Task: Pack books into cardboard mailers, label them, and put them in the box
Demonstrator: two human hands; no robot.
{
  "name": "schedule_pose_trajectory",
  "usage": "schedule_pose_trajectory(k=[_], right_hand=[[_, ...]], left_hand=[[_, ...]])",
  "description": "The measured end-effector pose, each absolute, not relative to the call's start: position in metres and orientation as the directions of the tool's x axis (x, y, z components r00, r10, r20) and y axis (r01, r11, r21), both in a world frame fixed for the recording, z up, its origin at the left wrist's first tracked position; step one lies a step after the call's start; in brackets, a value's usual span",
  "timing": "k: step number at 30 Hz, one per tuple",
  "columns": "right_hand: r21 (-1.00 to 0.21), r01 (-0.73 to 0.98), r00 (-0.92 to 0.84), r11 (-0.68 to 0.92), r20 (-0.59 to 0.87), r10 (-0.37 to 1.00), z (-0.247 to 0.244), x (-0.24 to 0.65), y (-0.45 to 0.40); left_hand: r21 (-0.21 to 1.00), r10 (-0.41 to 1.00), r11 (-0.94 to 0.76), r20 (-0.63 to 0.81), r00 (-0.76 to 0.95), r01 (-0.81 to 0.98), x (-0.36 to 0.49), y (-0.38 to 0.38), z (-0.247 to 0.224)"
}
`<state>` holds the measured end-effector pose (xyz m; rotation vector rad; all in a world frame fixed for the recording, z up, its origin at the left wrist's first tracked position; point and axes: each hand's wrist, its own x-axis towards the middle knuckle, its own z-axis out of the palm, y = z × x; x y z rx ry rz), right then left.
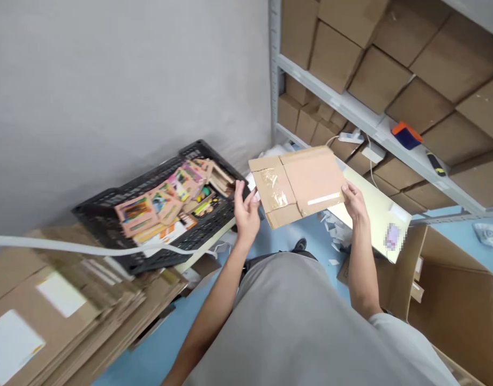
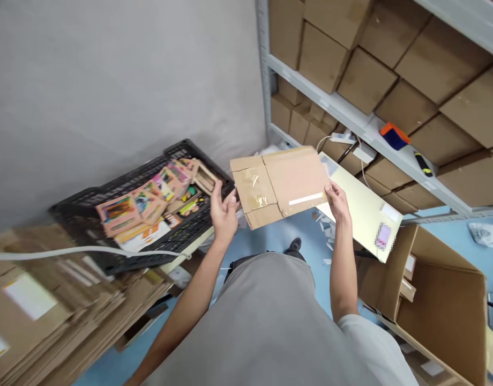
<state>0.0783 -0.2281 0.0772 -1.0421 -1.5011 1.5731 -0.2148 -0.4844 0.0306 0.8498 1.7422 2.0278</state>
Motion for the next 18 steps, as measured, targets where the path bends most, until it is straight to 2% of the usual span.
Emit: schedule_pose_trajectory(k=[2, 3, 5, 9, 13, 18], right_hand=[[-0.998, 0.043, -0.358, -0.047, -0.059, 0.932, 0.063, 0.119, -0.217], [-0.998, 0.056, -0.336, -0.041, -0.057, 0.94, 0.056, 0.138, -0.213], [-0.994, 0.102, -0.323, -0.035, -0.067, 0.944, 0.044, 0.175, -0.203], [-0.984, 0.177, -0.275, -0.024, -0.073, 0.959, 0.022, 0.234, -0.182], [-0.975, 0.222, -0.074, -0.034, -0.051, 0.996, -0.005, 0.271, -0.159], [-0.931, 0.359, 0.138, -0.062, -0.012, 0.99, -0.037, 0.296, -0.146]], left_hand=[[0.965, 0.657, -0.195, -0.001, -0.754, -0.172, -0.195, -0.434, 0.022], [0.947, 0.685, -0.185, -0.067, -0.725, -0.263, -0.186, -0.409, 0.019], [0.934, 0.722, -0.165, -0.104, -0.684, -0.316, -0.167, -0.364, 0.013], [0.971, 0.78, -0.093, -0.065, -0.622, -0.218, -0.133, -0.295, 0.004], [0.998, 0.88, 0.006, -0.038, -0.473, -0.068, -0.106, -0.236, -0.015], [0.989, 0.955, 0.072, -0.031, -0.294, 0.131, -0.078, -0.163, -0.054]])
